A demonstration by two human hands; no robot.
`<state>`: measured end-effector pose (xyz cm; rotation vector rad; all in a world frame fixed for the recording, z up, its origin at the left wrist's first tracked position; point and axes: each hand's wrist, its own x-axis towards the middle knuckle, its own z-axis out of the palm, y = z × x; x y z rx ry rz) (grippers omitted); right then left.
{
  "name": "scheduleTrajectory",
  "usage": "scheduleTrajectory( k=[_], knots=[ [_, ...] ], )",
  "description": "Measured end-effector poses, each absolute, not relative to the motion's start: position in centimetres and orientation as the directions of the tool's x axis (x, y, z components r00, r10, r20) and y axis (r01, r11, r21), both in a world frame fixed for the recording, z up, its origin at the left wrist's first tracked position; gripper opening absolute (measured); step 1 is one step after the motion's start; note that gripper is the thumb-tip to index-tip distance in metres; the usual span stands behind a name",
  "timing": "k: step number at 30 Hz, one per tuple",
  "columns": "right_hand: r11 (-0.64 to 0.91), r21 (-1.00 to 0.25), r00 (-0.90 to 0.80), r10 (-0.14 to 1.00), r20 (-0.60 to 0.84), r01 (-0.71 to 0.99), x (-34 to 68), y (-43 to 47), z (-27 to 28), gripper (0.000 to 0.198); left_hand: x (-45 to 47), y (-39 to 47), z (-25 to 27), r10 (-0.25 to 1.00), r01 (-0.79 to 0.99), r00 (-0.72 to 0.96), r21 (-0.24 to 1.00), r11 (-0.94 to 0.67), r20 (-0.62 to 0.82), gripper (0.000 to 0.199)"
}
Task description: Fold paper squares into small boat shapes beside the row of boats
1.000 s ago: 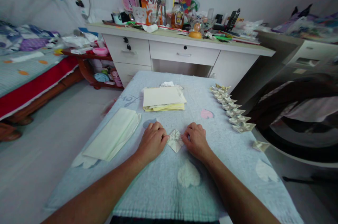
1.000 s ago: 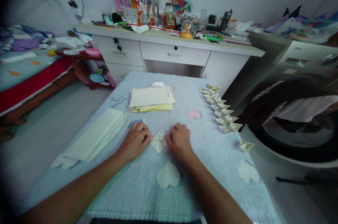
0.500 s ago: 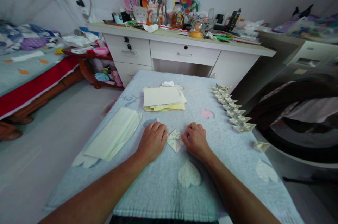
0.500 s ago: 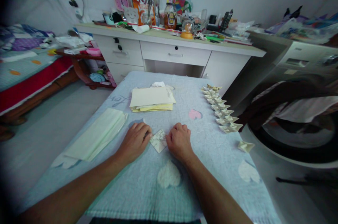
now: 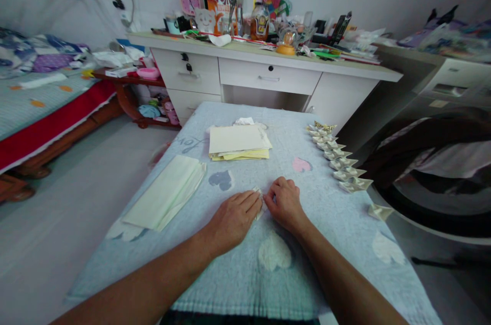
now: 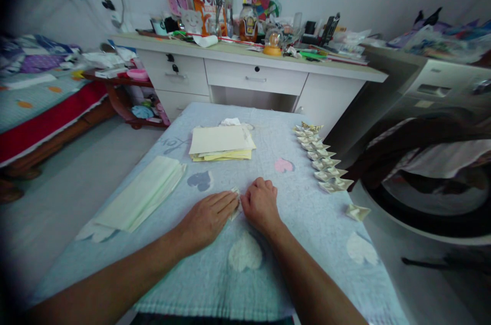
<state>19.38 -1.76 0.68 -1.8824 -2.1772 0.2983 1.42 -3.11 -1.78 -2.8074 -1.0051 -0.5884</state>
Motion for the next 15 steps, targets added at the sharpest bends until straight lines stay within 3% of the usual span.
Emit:
scheduleTrajectory(
  k=[15],
  knots=[
    [0.153,-0.408,-0.157,0.987,0.025,0.9,20.37,-1.82,1.0,0.013,1.17,-3.26,-1.49,0.613,0.628,0.712,0.08,-0.774,0.343,0.034]
  ],
)
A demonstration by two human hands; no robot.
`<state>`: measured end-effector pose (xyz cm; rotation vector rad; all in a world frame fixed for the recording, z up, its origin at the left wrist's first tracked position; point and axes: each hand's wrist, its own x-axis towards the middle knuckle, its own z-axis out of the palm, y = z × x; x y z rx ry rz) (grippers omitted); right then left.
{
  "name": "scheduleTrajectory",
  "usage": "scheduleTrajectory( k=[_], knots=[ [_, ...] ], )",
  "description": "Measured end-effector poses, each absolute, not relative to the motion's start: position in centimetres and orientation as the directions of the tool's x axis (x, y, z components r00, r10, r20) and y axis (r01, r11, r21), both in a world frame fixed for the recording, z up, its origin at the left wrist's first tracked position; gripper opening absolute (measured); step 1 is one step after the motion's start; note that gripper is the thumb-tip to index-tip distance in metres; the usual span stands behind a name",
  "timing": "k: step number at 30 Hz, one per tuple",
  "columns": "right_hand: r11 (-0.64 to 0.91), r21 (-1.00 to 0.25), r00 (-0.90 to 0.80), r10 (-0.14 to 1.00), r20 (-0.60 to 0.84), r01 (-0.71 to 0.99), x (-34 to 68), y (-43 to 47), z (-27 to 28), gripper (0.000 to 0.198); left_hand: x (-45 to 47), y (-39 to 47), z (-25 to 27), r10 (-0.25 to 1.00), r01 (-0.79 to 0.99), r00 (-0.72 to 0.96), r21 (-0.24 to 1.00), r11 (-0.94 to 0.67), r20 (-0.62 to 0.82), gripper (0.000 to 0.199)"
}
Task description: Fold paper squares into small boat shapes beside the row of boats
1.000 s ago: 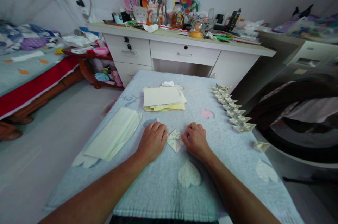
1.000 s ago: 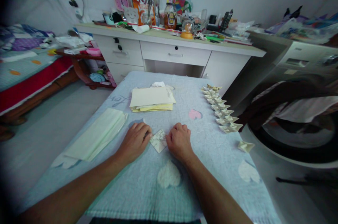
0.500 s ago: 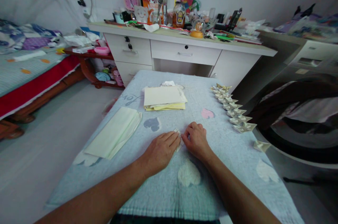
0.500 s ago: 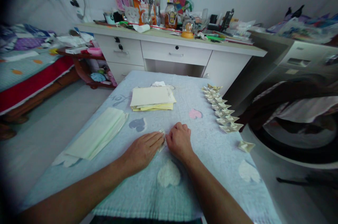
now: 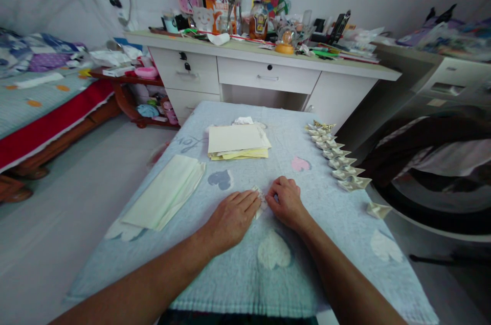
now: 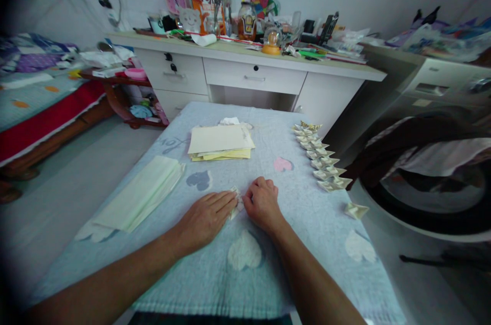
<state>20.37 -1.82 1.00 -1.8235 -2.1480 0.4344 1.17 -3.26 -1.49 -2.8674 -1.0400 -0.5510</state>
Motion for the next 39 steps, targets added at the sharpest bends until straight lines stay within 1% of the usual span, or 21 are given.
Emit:
scheduleTrajectory(
  k=[8,12,15,20,25,31,35,37,39],
  knots=[
    [0.144,-0.383,-0.151,0.989,0.012,0.912,20.5,-1.8,1.0,0.013,1.2,-3.3,-1.4,0.627,0.639,0.706,0.086,-0.765,0.329,0.033],
    [0.104,-0.394,-0.086,0.994,0.063,0.913,21.1,-1.7,0.9,0.009,1.2,-3.3,-1.4,0.629,0.638,0.705,0.095,-0.764,0.327,0.033],
    [0.13,-0.391,-0.091,0.989,0.116,0.911,21.2,-1.8,0.7,0.016,1.2,-3.3,-1.5,0.626,0.631,0.704,0.11,-0.768,0.335,0.033],
    [0.222,-0.321,-0.175,0.97,0.168,0.921,20.2,-2.1,0.5,0.032,1.2,-3.3,-1.4,0.622,0.629,0.706,0.104,-0.77,0.338,0.035],
    [0.214,-0.308,-0.173,0.972,0.156,0.927,20.0,-2.3,0.5,0.034,1.1,-3.3,-1.4,0.629,0.637,0.712,0.089,-0.765,0.313,0.036],
    [0.222,-0.305,-0.198,0.974,0.109,0.926,20.6,-2.1,0.3,0.033,1.0,-3.2,-1.4,0.635,0.637,0.711,0.107,-0.764,0.301,0.035],
    [0.236,-0.326,-0.22,0.972,0.087,0.915,21.1,-2.0,0.3,0.034,1.1,-3.2,-1.2,0.641,0.64,0.711,0.112,-0.761,0.29,0.034],
    [0.244,-0.364,-0.227,0.97,0.09,0.899,21.5,-2.0,0.6,0.032,1.1,-3.2,-1.1,0.638,0.637,0.712,0.112,-0.762,0.292,0.034],
    [0.253,-0.413,-0.233,0.967,0.1,0.875,21.7,-2.0,0.8,0.026,1.1,-3.2,-1.1,0.633,0.633,0.714,0.109,-0.766,0.3,0.034]
  ],
)
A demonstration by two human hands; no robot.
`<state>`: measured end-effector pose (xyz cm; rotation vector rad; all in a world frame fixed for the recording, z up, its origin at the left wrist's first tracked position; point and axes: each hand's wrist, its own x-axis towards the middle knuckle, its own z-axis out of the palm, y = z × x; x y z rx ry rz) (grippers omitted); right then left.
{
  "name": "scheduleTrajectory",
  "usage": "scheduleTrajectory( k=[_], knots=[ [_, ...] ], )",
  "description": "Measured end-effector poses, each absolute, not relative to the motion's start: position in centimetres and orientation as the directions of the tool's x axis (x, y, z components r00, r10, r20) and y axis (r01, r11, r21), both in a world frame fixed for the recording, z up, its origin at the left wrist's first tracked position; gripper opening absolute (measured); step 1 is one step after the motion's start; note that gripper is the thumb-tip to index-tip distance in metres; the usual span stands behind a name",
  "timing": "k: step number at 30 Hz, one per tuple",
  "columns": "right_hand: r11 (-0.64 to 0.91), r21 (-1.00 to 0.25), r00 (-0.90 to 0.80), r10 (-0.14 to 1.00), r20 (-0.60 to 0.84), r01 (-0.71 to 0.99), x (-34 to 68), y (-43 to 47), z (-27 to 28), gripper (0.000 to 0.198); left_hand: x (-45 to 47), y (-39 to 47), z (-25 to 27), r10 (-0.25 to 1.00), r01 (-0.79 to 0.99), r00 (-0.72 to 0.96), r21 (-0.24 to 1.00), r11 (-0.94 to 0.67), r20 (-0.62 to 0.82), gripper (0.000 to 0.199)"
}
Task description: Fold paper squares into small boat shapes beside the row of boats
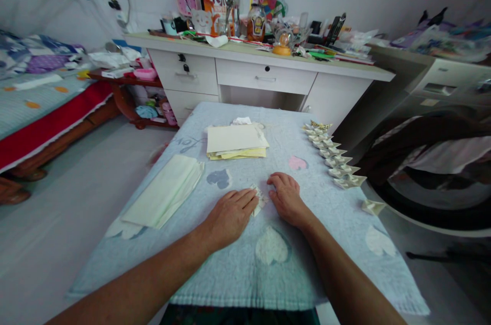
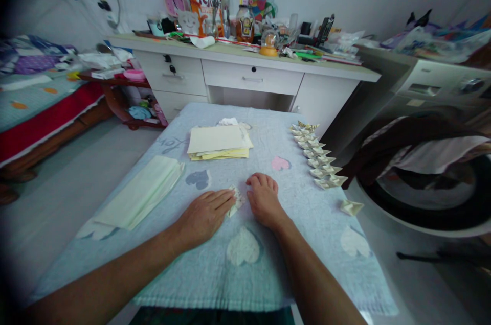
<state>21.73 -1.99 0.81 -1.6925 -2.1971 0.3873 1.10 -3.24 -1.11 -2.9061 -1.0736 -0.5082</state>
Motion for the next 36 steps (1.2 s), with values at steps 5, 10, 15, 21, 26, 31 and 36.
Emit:
scheduleTrajectory(
  k=[5,10,15,21,26,31,36],
  knots=[
    [0.273,-0.435,-0.251,0.962,0.108,0.858,21.7,-1.9,0.9,0.013,1.2,-3.2,-1.3,0.625,0.633,0.706,0.099,-0.767,0.333,0.032],
    [0.272,-0.411,-0.253,0.962,0.1,0.87,21.5,-1.9,0.6,0.009,1.2,-3.3,-1.3,0.625,0.642,0.694,0.086,-0.762,0.356,0.031],
    [0.292,-0.431,-0.271,0.956,0.111,0.854,21.6,-1.9,0.7,0.008,1.1,-3.3,-1.4,0.627,0.638,0.699,0.096,-0.764,0.344,0.031],
    [0.259,-0.459,-0.241,0.966,0.099,0.85,21.4,-2.1,0.8,0.006,1.1,-3.4,-1.2,0.655,0.661,0.688,0.104,-0.743,0.311,0.03],
    [0.248,-0.46,-0.224,0.969,0.107,0.852,21.1,-2.2,0.8,0.005,1.4,-3.5,-1.0,0.69,0.692,0.67,0.105,-0.714,0.273,0.027],
    [0.251,-0.468,-0.236,0.967,0.091,0.847,21.2,-2.1,0.7,0.007,1.5,-3.6,-0.5,0.674,0.687,0.688,0.059,-0.725,0.271,0.025],
    [0.231,-0.483,-0.228,0.971,0.066,0.845,21.2,-2.0,0.5,0.004,1.4,-3.9,-0.3,0.661,0.686,0.7,0.005,-0.728,0.269,0.025]
  ],
)
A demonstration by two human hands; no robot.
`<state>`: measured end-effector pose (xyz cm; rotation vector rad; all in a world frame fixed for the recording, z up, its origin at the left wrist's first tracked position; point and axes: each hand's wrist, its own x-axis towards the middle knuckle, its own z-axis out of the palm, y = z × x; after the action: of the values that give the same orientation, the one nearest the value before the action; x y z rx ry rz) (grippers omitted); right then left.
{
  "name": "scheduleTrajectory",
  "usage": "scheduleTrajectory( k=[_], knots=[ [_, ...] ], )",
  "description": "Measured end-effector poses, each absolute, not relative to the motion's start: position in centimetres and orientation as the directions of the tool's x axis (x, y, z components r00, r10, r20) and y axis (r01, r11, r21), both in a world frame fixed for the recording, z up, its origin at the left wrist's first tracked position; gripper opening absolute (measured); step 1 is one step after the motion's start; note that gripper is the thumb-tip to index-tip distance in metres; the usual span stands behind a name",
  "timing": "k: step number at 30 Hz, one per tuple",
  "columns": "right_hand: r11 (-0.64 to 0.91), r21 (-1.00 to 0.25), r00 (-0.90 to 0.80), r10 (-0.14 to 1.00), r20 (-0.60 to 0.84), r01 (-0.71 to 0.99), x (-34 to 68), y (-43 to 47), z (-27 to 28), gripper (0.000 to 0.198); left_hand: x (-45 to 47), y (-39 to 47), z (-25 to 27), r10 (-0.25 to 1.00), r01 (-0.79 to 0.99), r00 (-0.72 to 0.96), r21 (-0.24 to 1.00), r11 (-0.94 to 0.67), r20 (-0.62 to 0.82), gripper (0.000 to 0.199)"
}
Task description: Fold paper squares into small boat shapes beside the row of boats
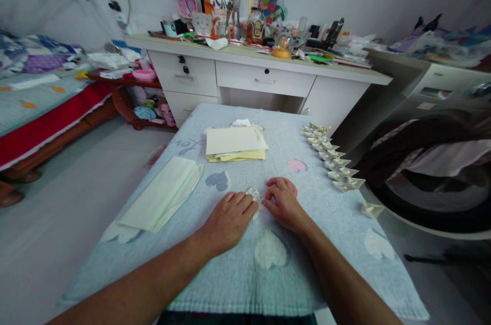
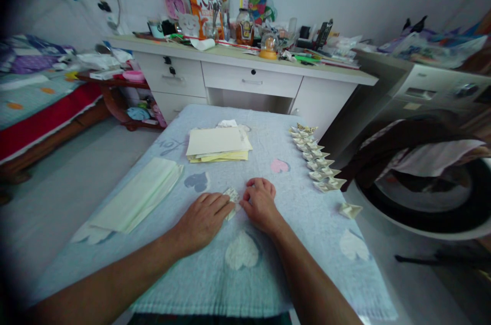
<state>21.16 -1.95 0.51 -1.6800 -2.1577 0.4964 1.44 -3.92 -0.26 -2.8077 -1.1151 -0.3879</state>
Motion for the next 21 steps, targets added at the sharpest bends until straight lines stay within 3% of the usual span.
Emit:
scheduleTrajectory(
  k=[10,21],
  knots=[
    [0.224,-0.504,-0.231,0.972,0.049,0.834,21.06,-2.03,0.86,0.003,1.42,-4.0,-0.32,0.619,0.658,0.726,-0.041,-0.752,0.301,0.026],
    [0.244,-0.4,-0.233,0.97,0.077,0.883,20.69,-2.24,1.08,0.008,1.49,-3.98,-0.49,0.646,0.666,0.719,0.013,-0.746,0.255,0.025]
  ],
)
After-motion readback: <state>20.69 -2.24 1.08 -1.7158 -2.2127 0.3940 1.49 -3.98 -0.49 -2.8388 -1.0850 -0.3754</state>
